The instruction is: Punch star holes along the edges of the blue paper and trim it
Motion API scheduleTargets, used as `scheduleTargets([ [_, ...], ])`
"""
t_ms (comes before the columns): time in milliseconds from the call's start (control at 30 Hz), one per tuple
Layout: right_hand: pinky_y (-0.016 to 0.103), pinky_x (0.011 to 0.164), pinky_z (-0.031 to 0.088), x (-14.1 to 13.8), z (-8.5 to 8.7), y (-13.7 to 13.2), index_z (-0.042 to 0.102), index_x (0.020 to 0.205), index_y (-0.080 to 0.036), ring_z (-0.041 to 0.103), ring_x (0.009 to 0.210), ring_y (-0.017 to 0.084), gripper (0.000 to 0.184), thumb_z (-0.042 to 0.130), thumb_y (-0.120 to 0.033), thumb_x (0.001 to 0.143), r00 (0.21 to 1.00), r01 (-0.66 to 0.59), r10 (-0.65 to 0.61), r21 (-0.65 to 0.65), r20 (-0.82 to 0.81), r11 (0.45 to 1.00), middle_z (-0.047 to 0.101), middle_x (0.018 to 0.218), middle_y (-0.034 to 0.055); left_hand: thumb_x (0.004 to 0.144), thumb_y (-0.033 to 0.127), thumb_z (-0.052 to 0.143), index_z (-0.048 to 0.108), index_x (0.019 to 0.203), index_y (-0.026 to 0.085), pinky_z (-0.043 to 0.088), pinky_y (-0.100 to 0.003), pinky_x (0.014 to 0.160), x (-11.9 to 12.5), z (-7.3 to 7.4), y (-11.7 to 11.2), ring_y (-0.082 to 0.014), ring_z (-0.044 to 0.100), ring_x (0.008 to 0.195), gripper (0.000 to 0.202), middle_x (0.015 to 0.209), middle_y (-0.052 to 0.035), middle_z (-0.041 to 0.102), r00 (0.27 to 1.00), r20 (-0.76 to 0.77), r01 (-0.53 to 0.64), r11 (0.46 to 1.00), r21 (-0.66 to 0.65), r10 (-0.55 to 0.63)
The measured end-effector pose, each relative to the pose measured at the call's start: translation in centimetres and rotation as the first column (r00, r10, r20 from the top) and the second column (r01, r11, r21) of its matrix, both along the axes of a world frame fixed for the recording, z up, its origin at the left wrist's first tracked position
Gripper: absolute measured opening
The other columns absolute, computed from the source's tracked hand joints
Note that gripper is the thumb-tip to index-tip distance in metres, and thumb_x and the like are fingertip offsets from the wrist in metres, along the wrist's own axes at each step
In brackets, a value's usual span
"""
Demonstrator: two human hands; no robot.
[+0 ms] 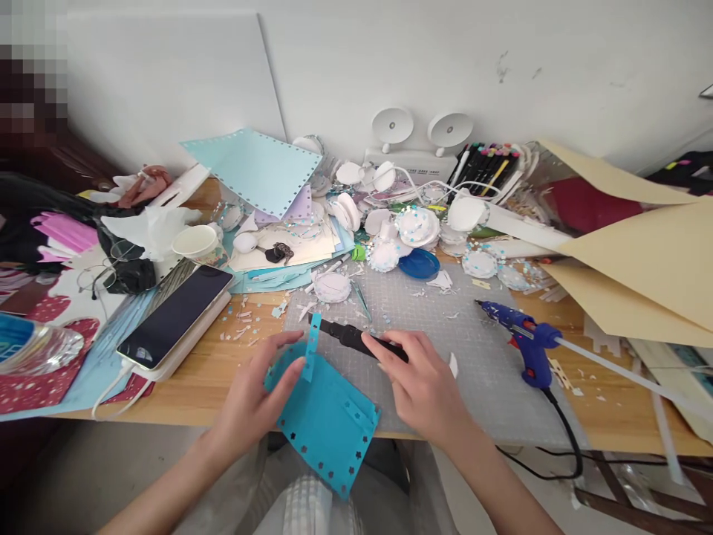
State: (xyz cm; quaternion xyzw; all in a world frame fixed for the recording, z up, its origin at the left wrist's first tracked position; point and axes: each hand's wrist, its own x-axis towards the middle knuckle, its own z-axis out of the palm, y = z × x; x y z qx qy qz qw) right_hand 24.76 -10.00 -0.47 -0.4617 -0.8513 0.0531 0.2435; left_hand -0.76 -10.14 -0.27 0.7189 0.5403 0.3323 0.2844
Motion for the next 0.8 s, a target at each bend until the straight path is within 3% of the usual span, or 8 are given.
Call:
scheduleTargets([
  [133, 0.042, 0.082, 0.047, -0.3, 0.3, -0.6, 0.046, 0.137, -0.026, 0.050, 0.100, 0.026, 0.055, 0.041, -0.003, 0.088, 1.000, 0.008, -0.008, 0.028, -0.007, 1.000, 0.053, 0.110, 0.0119, 0.090, 0.029, 0.053, 0.056, 0.100, 0.016, 0.051, -0.028, 0.074, 1.8, 0.6, 1.6, -0.0167, 0.064, 0.081, 0.016, 0.086, -0.0041, 0.067, 0.963, 0.259, -0.050, 0.993, -0.109, 0.077],
  [300, 0.042, 0.083, 0.047, 1.0, 0.3, -1.0, 0.047, 0.137, -0.029, 0.051, 0.099, 0.026, 0.054, 0.044, -0.005, 0.088, 0.989, 0.148, -0.148, 0.073, -0.013, 0.986, 0.054, 0.111, 0.0110, 0.091, 0.021, 0.050, 0.057, 0.083, 0.017, 0.047, -0.023, 0.064, 2.0, 1.2, 1.9, -0.0123, 0.060, 0.067, 0.011, 0.072, 0.0003, 0.064, 0.971, 0.238, 0.013, 0.997, -0.070, 0.004],
  [367, 0.042, 0.082, 0.047, 1.9, 0.2, -1.1, 0.048, 0.136, -0.028, 0.051, 0.098, 0.027, 0.052, 0.046, -0.008, 0.089, 0.972, 0.237, -0.236, 0.098, -0.018, 0.967, 0.054, 0.108, 0.0114, 0.092, 0.020, 0.050, 0.058, 0.087, 0.017, 0.047, -0.023, 0.066, 1.6, 1.4, 1.2, -0.0125, 0.060, 0.069, 0.010, 0.075, 0.0001, 0.065, 0.987, 0.147, 0.072, 0.997, -0.026, -0.068],
  [433, 0.042, 0.081, 0.046, 2.8, 0.1, -1.3, 0.050, 0.135, -0.027, 0.052, 0.095, 0.027, 0.049, 0.046, -0.009, 0.089, 0.952, 0.306, -0.306, 0.118, -0.017, 0.945, 0.055, 0.106, 0.0115, 0.094, 0.019, 0.047, 0.059, 0.093, 0.018, 0.048, -0.025, 0.073, 1.5, 1.6, 0.3, -0.0145, 0.061, 0.079, 0.012, 0.084, -0.0022, 0.066, 0.969, 0.003, 0.246, 0.969, 0.027, -0.246],
  [500, 0.041, 0.079, 0.046, 3.6, 0.1, -1.5, 0.052, 0.132, -0.026, 0.052, 0.092, 0.026, 0.046, 0.047, -0.011, 0.089, 0.938, 0.345, -0.347, 0.151, -0.010, 0.927, 0.056, 0.105, 0.0111, 0.096, 0.016, 0.041, 0.059, 0.100, 0.018, 0.048, -0.029, 0.080, 1.7, 1.5, -0.4, -0.0175, 0.061, 0.089, 0.019, 0.093, -0.0054, 0.066, 0.875, -0.175, 0.468, 0.881, 0.071, -0.451],
  [567, 0.039, 0.077, 0.046, 4.1, 0.1, -1.8, 0.054, 0.131, -0.025, 0.053, 0.089, 0.025, 0.043, 0.049, -0.013, 0.089, 0.929, 0.363, -0.370, 0.190, 0.002, 0.912, 0.057, 0.104, 0.0104, 0.096, 0.013, 0.037, 0.058, 0.104, 0.017, 0.048, -0.031, 0.081, 2.0, 1.3, -0.7, -0.0197, 0.060, 0.092, 0.023, 0.096, -0.0079, 0.065, 0.754, -0.339, 0.621, 0.779, 0.087, -0.563],
  [700, 0.038, 0.078, 0.046, 4.5, 0.1, -2.0, 0.055, 0.130, -0.024, 0.055, 0.091, 0.024, 0.041, 0.050, -0.015, 0.089, 0.917, 0.386, -0.399, 0.217, 0.014, 0.896, 0.057, 0.103, 0.0095, 0.095, 0.012, 0.040, 0.055, 0.108, 0.012, 0.049, -0.033, 0.074, 2.8, 0.5, -0.5, -0.0213, 0.057, 0.085, 0.020, 0.094, -0.0090, 0.062, 0.608, -0.572, 0.713, 0.695, 0.091, -0.550],
  [800, 0.038, 0.079, 0.046, 4.5, 0.1, -2.0, 0.054, 0.131, -0.025, 0.055, 0.092, 0.024, 0.043, 0.049, -0.014, 0.089, 0.910, 0.399, -0.413, 0.221, 0.018, 0.890, 0.057, 0.102, 0.0091, 0.093, 0.012, 0.044, 0.057, 0.094, 0.011, 0.049, -0.033, 0.068, 3.2, 0.0, -0.2, -0.0215, 0.055, 0.078, 0.014, 0.087, -0.0080, 0.059, 0.569, -0.662, 0.728, 0.673, 0.129, -0.488],
])
